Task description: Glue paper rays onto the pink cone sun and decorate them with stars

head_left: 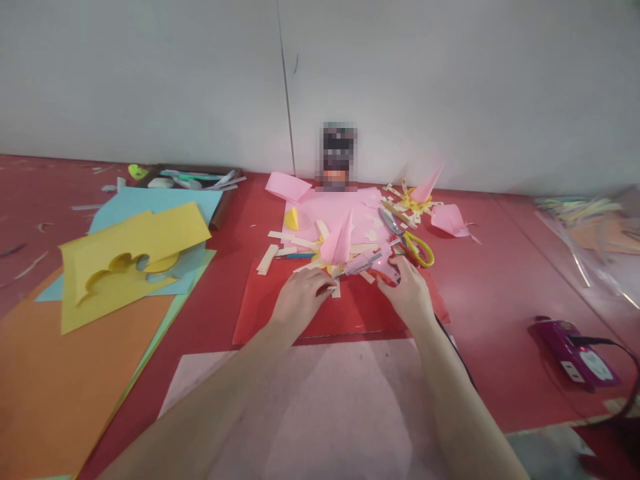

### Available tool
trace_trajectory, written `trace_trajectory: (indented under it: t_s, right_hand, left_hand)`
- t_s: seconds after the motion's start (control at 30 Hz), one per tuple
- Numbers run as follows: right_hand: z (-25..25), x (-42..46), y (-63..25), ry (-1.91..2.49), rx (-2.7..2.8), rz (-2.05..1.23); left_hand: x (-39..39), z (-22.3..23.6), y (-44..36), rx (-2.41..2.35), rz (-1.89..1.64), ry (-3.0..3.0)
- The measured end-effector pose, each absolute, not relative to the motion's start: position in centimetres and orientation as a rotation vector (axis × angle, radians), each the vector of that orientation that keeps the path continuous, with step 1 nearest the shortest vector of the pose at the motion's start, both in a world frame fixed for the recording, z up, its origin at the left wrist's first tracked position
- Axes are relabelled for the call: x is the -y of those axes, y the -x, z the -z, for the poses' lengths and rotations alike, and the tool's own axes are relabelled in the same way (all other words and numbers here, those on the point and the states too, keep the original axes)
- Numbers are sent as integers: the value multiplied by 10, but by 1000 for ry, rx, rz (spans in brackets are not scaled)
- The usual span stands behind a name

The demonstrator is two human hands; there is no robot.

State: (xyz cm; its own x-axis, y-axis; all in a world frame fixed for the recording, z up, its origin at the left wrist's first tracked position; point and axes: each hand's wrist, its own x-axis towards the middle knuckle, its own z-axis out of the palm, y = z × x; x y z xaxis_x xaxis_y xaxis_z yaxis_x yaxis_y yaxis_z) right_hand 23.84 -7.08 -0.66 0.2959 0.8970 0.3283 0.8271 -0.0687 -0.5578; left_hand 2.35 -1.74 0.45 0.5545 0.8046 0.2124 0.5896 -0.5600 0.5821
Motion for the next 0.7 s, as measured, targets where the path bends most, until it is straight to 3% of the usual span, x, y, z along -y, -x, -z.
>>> trace_trajectory:
  t_s: [0.33, 0.7]
  right_hand:
    - [4, 70, -242, 1813, 1615, 6]
    - [2, 71, -249, 1927, 1198, -192]
  left_hand:
    - [18, -7, -25, -1161, -621, -2337]
    - [18, -4, -25, -1226, -590, -2380]
